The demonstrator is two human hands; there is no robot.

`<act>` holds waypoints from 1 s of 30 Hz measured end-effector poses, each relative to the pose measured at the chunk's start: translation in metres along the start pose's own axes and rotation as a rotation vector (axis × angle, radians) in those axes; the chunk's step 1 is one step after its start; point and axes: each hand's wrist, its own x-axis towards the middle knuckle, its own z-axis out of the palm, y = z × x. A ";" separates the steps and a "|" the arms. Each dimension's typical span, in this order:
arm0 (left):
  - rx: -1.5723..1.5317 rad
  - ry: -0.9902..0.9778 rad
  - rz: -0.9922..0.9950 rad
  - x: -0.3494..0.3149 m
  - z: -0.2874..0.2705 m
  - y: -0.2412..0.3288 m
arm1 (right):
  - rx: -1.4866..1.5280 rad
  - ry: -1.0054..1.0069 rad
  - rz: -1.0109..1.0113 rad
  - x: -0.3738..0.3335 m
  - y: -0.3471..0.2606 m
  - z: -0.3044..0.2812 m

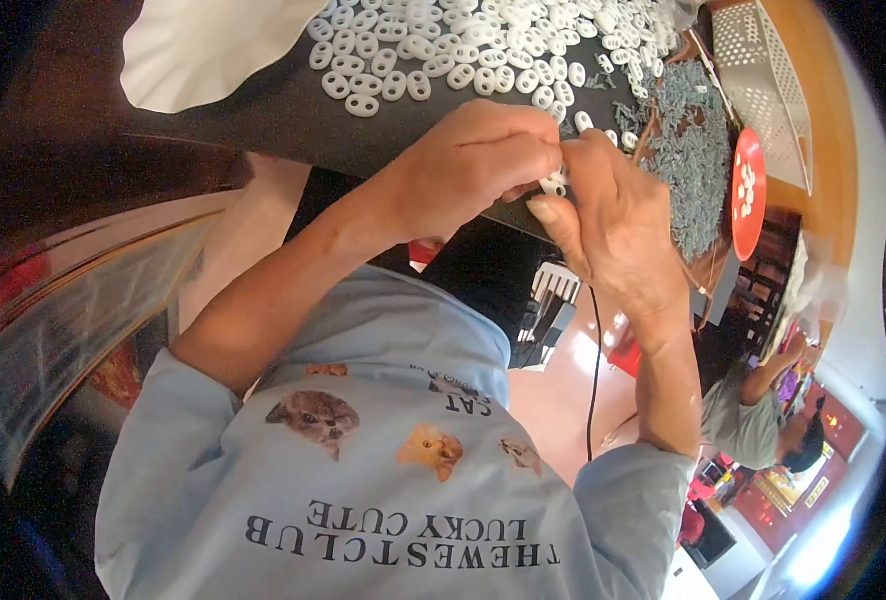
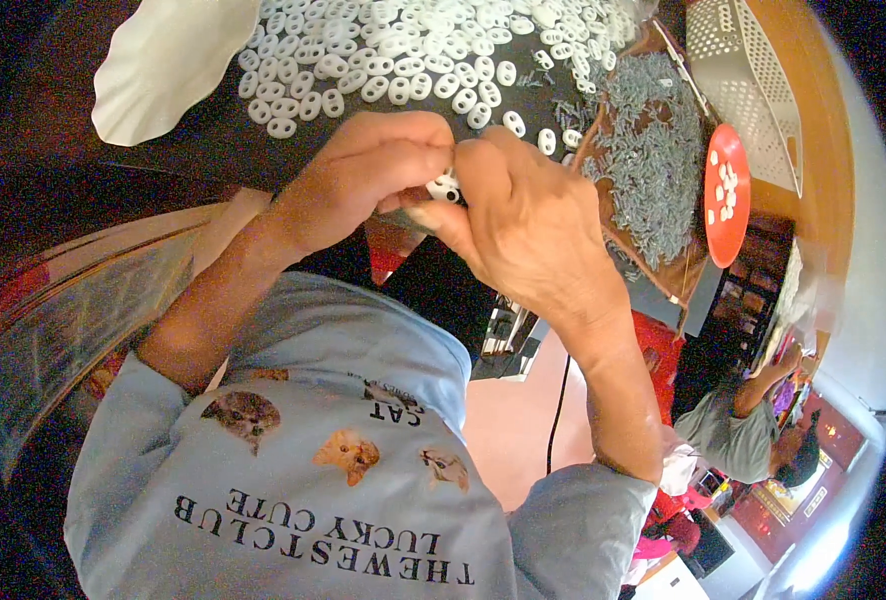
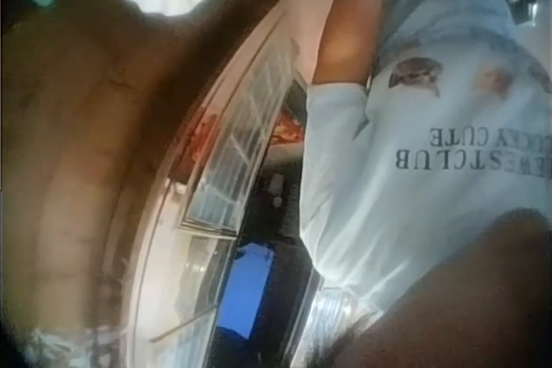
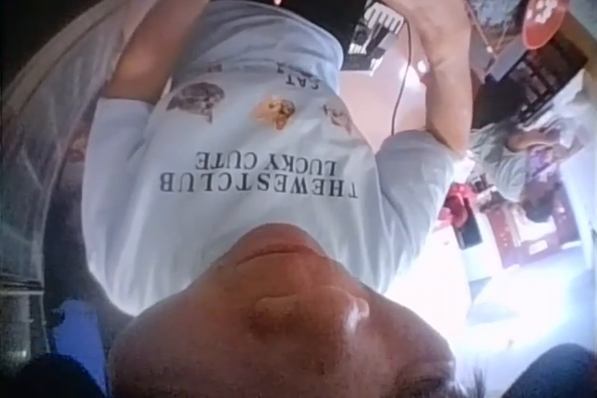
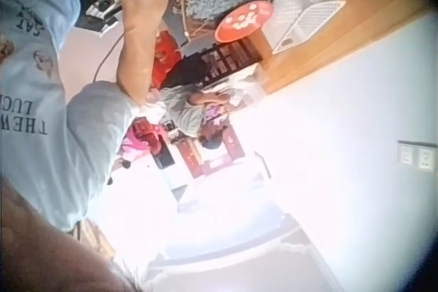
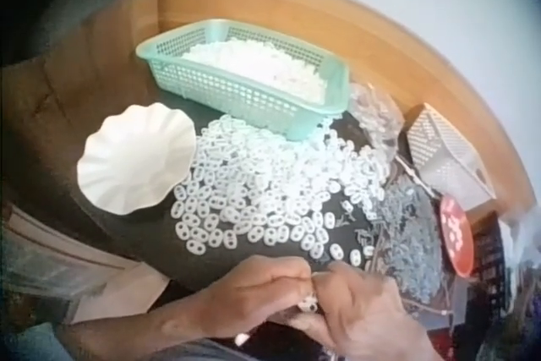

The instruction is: Assembling small white plastic buckle components at a workstation.

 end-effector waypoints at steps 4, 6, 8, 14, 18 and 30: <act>0.021 0.001 0.098 0.001 0.000 -0.006 | 0.013 0.003 0.002 -0.001 0.002 0.002; -0.014 -0.010 0.042 0.001 0.000 -0.004 | 0.035 0.008 -0.021 -0.002 0.005 0.002; -0.049 -0.021 -0.014 0.000 0.000 -0.001 | 0.058 0.012 -0.044 -0.004 0.007 0.002; 0.036 -0.009 -0.010 -0.001 0.002 -0.001 | 0.045 -0.034 -0.068 -0.006 0.008 0.002; 0.106 0.007 0.096 -0.001 0.004 -0.007 | 0.069 -0.014 -0.073 -0.006 0.008 0.005; 0.258 0.005 0.238 -0.001 0.004 -0.006 | 0.147 0.025 -0.082 -0.007 0.010 0.015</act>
